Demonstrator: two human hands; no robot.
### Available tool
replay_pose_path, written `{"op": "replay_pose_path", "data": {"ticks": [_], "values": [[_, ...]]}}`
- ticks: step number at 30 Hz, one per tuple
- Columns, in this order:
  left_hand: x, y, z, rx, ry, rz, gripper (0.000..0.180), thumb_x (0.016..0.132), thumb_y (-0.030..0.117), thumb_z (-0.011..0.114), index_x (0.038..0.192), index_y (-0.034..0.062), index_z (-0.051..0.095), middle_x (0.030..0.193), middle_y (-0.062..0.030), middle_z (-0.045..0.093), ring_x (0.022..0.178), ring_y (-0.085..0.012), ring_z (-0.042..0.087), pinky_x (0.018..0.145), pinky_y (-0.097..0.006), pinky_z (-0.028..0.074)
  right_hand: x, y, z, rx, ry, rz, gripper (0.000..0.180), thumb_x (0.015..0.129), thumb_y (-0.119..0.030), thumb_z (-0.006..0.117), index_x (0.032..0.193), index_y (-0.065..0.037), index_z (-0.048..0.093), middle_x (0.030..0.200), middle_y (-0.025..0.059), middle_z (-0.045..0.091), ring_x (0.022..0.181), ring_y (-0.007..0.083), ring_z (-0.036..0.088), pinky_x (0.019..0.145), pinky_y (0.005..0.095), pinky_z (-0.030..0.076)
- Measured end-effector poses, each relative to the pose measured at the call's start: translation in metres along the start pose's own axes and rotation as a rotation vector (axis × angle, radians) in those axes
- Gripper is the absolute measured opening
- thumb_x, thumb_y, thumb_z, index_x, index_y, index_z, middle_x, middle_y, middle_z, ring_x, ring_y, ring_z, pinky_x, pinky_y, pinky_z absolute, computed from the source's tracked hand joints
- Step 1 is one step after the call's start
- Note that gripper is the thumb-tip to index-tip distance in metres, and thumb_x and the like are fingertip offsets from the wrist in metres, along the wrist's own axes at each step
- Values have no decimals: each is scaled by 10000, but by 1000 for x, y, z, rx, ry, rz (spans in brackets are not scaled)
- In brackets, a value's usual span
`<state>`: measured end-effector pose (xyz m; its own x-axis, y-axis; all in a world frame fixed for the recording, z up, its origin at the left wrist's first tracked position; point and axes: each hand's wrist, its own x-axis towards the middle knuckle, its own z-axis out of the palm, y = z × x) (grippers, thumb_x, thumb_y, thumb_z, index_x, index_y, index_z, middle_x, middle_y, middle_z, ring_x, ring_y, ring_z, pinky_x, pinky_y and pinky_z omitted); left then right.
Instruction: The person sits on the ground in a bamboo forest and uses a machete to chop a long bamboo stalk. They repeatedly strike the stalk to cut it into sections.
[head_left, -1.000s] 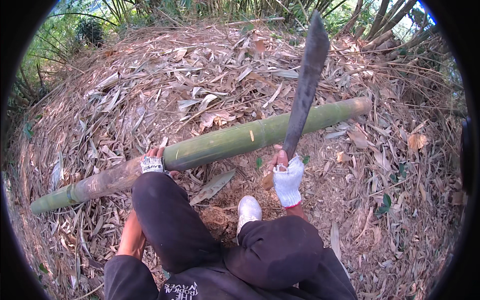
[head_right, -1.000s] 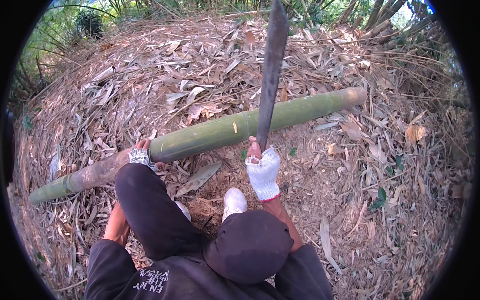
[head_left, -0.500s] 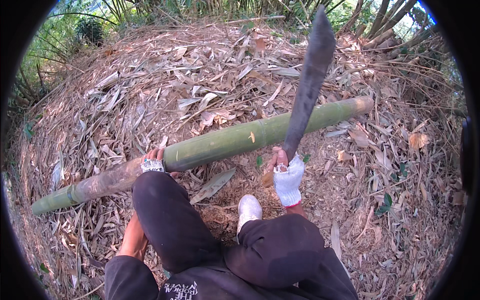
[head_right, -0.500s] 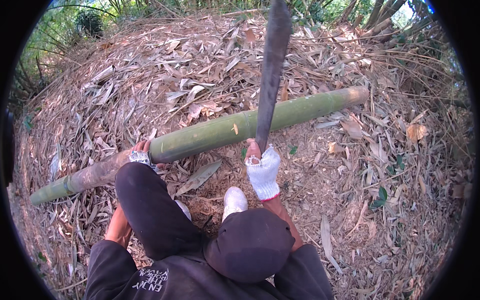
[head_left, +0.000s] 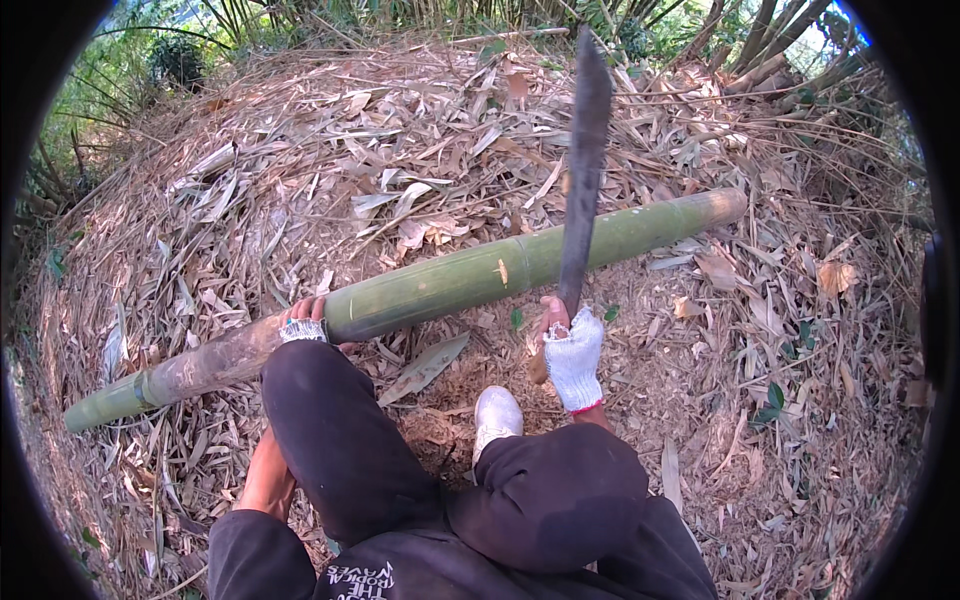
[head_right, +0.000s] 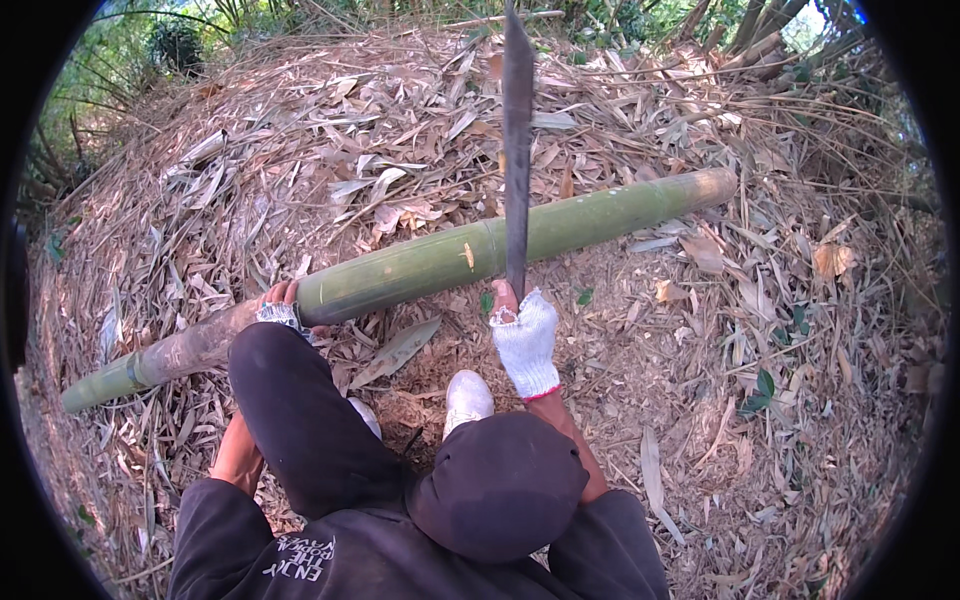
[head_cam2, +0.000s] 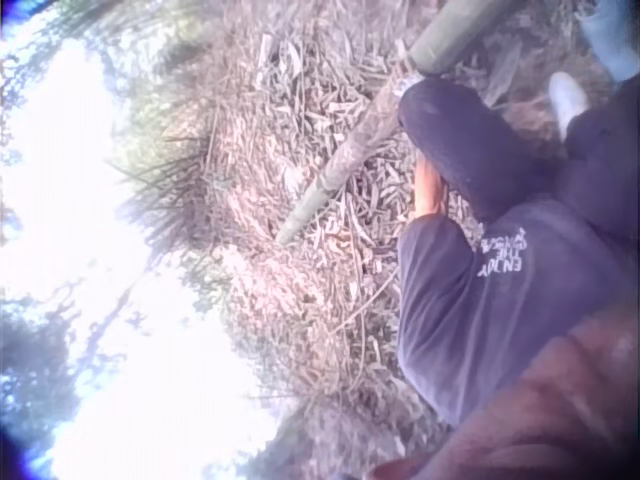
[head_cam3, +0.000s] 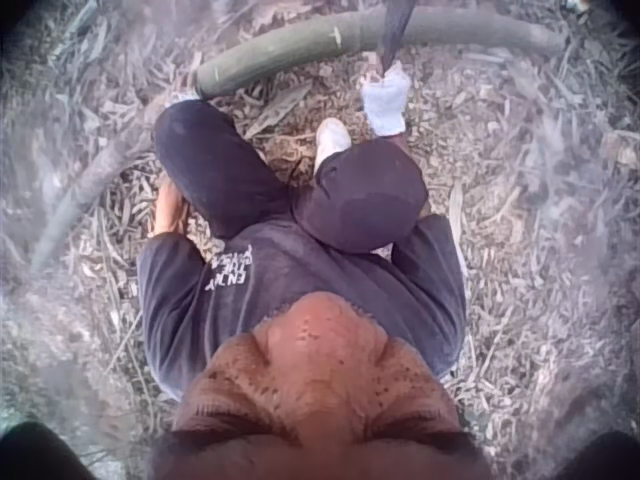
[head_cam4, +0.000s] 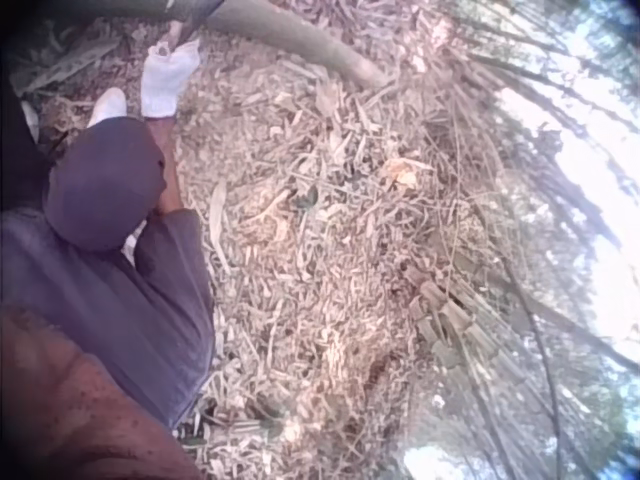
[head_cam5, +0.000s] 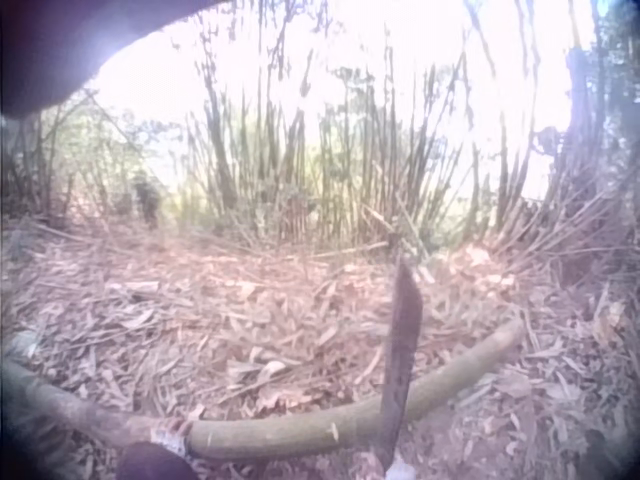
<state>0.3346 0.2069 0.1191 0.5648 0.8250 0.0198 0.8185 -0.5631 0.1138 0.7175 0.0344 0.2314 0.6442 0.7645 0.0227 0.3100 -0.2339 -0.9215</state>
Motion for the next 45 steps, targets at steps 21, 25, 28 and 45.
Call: {"op": "replay_pose_path", "data": {"ticks": [21, 25, 28, 45], "values": [[63, 5, -44, -133, -579, -162, 1164, 458, 471, 910, 1432, 113, 381, 1364, -184, 450, 1282, -377, 417, 1056, -515, 356, -24, 63, 4, -729, -332, 200, 403, 947, -397, 538, 934, -6, 636, 774, 284, 631, 773, 474, 628, 640, 535, 477], [52, 8, -24, -122, -474, -124, 1151, 458, 469, 906, 1424, 114, 388, 1359, -186, 457, 1273, -379, 428, 1056, -504, 363, -12, 16, -3, -502, -154, 64, 290, 951, -290, 569, 1008, -23, 664, 735, 220, 636, 680, 389, 636, 594, 469, 477], [30, 0, -13, -106, -378, -118, 1140, 458, 469, 902, 1416, 115, 396, 1354, -188, 464, 1266, -381, 438, 1057, -495, 368, -4, -23, 2, -237, -35, -158, 166, 944, -166, 598, 1039, -58, 681, 687, 144, 635, 568, 262, 603, 532, 376, 454], [23, 7, -6, -82, -263, -75, 1046, 464, 488, 856, 1367, 160, 442, 1325, -153, 489, 1246, -349, 457, 1037, -528, 343, -11, -11, 4, -123, -15, -6, 251, 939, -247, 602, 876, -11, 663, 707, 225, 638, 642, 385, 627, 555, 433, 474]]}}
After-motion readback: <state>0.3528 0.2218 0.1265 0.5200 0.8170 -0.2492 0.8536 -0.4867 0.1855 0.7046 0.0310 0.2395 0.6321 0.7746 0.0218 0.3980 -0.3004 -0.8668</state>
